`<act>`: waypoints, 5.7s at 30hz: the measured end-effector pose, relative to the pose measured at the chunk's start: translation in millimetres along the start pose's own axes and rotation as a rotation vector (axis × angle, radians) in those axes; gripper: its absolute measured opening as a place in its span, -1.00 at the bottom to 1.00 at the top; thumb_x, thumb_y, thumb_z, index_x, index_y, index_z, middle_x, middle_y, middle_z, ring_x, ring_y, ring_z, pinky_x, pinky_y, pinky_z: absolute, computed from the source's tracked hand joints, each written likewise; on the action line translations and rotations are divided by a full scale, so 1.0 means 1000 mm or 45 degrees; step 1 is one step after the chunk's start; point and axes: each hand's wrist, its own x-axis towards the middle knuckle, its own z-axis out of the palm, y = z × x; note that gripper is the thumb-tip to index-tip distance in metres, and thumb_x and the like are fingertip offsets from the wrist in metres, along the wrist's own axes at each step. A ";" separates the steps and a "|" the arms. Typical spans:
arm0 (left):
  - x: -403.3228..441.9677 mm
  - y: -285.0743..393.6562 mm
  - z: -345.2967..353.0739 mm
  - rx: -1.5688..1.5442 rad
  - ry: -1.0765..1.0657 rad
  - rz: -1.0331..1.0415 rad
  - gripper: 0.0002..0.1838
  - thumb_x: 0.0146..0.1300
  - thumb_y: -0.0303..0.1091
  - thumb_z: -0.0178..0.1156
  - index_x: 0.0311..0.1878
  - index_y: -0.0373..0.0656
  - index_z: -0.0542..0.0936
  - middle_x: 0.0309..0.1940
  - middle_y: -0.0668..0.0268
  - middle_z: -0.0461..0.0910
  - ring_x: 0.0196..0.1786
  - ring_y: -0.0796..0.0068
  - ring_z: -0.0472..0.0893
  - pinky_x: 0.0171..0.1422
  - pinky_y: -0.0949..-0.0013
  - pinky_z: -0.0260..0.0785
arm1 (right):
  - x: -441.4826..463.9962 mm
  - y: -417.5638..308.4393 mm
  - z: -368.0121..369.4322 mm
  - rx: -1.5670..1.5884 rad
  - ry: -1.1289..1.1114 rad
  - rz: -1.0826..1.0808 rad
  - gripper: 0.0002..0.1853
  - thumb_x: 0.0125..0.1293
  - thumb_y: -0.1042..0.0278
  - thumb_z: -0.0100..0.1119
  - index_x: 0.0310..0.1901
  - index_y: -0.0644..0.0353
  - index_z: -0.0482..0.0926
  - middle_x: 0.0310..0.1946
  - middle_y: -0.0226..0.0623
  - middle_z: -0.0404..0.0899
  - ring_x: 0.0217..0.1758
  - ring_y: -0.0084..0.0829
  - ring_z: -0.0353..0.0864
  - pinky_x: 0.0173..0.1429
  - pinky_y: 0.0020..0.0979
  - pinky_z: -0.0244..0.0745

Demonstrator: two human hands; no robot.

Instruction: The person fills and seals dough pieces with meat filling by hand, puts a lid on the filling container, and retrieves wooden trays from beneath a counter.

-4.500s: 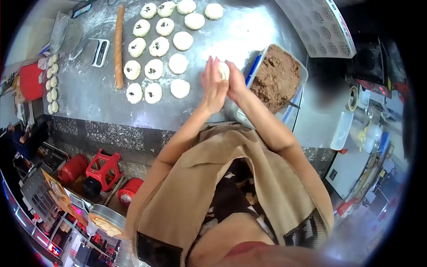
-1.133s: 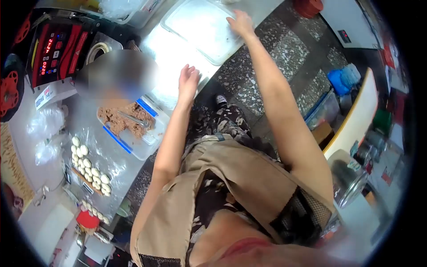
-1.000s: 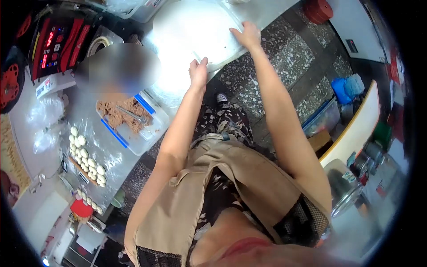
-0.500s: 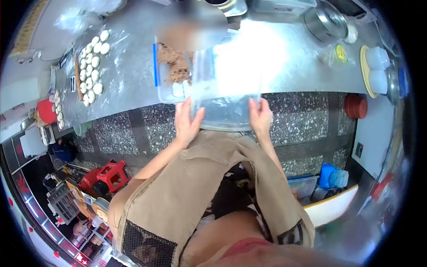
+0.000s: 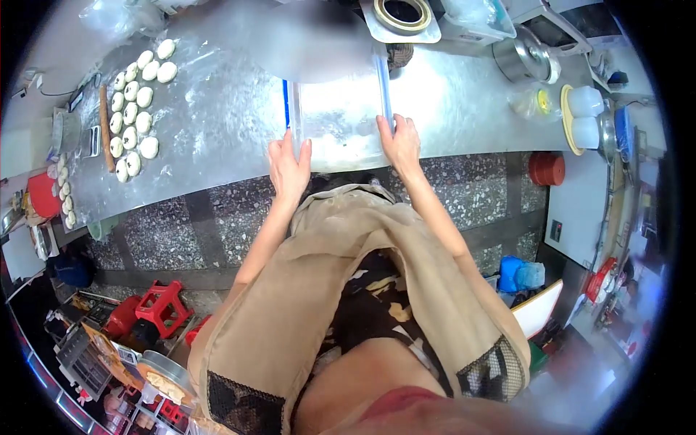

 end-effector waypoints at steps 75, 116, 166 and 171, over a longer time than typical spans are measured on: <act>0.054 0.009 0.006 0.050 -0.657 -0.141 -0.32 0.13 0.23 0.04 -0.28 -0.39 0.59 -0.38 -0.16 0.58 -0.19 -0.07 0.60 -0.09 0.06 0.40 | 0.045 0.041 0.008 0.378 -0.138 0.048 -0.53 0.18 -0.02 0.07 -0.08 0.23 0.54 -0.24 0.07 0.57 -0.11 -0.01 0.56 -0.02 -0.15 0.42; -0.150 0.598 0.513 -0.120 -1.173 0.875 -0.37 0.28 0.15 -0.16 -0.22 -0.33 0.56 -0.26 -0.16 0.57 -0.05 -0.08 0.54 0.04 0.10 0.32 | -0.250 0.491 -0.370 1.756 1.048 1.089 -0.74 0.15 0.25 0.28 -0.34 0.20 0.42 -0.48 -0.46 0.46 -0.50 -0.66 0.38 -0.46 -0.57 0.28; -0.332 0.769 0.763 0.459 -1.008 0.228 -0.28 0.32 0.09 -0.21 0.30 -0.32 -0.04 -0.22 -0.30 0.52 -0.10 -0.27 0.51 0.04 -0.06 0.32 | -0.224 0.981 -0.490 1.224 0.412 1.646 -0.66 0.10 0.14 0.25 -0.31 0.29 0.49 -0.44 -0.41 0.48 -0.40 -0.58 0.41 -0.28 -0.49 0.35; -0.453 0.799 0.780 0.565 -1.346 0.385 -0.20 0.30 0.12 -0.15 0.34 -0.29 -0.13 -0.31 -0.26 0.54 -0.21 -0.24 0.55 -0.08 -0.05 0.37 | -0.341 1.005 -0.527 1.285 0.751 1.741 -0.71 0.17 0.21 0.21 -0.24 0.31 0.52 -0.35 -0.37 0.55 -0.32 -0.56 0.44 -0.20 -0.48 0.37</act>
